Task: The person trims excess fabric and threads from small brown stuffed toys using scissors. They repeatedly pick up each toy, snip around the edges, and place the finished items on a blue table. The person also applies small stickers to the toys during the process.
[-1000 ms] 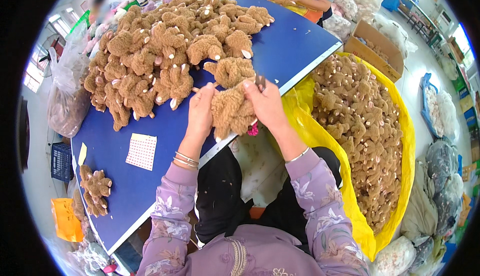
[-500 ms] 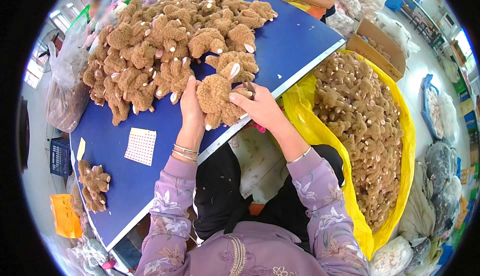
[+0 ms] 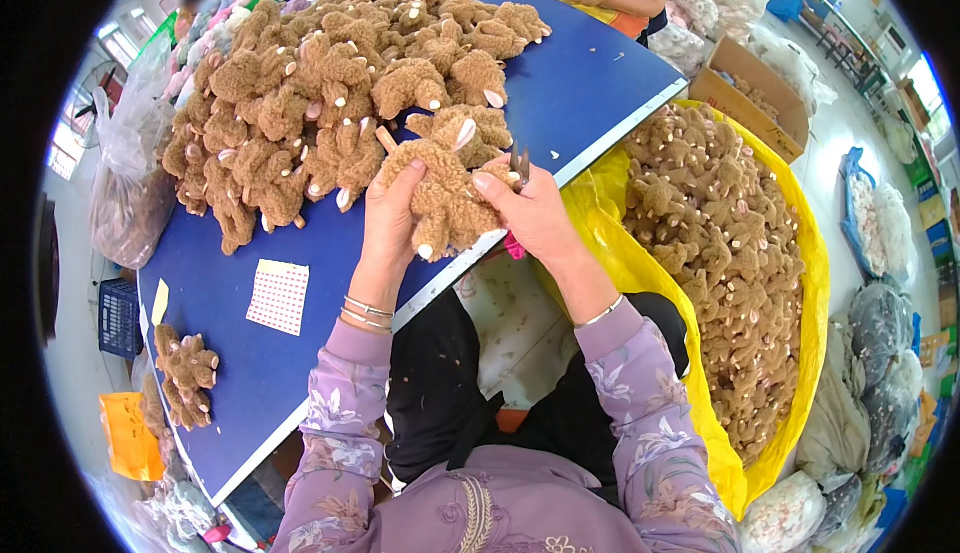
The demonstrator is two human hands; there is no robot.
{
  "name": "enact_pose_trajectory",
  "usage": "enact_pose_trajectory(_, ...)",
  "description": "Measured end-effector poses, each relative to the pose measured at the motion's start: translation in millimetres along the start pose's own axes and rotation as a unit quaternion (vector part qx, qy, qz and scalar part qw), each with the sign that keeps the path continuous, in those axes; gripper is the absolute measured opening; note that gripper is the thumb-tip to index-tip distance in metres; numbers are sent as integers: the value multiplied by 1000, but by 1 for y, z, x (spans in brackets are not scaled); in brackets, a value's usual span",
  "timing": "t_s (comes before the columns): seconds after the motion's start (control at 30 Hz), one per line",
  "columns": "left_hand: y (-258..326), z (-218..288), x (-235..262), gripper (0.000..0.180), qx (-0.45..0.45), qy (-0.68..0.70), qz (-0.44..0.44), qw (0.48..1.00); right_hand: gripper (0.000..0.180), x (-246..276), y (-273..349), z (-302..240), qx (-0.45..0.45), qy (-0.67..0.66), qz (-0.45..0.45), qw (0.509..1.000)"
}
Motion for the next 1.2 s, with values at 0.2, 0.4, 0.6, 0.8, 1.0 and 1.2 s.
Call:
enact_pose_trajectory(0.2,-5,-4,8,25,1,-20,53,998,21,-2,-2,4,-65,-83,3,994)
enact_pose_trajectory(0.4,-7,-2,8,32,17,19,64,998,48,-7,0,7,-23,76,-42,996)
enact_pose_trajectory(0.6,-8,-11,14,41,39,-142,0,989,38,-4,1,1,-14,93,-42,995)
enact_pose_trajectory(0.8,-2,0,17,36,144,-138,-108,974,14,24,2,7,-45,-76,-46,995)
enact_pose_trajectory(1.0,-3,3,21,46,119,-159,-69,978,11,35,2,-3,-40,-51,28,997)
enact_pose_trajectory(1.2,-5,-17,4,53,130,-145,-34,980,20,17,7,-3,-64,-30,-28,997)
Point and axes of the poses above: each hand's wrist, its own y-axis away from the middle knuckle, its own x-axis out of the back of the hand, z = x × y, the point moved 1 cm from there along -y, towards the middle knuckle, and after that the axes turned 10 degrees about x, right-handed, at the moved point
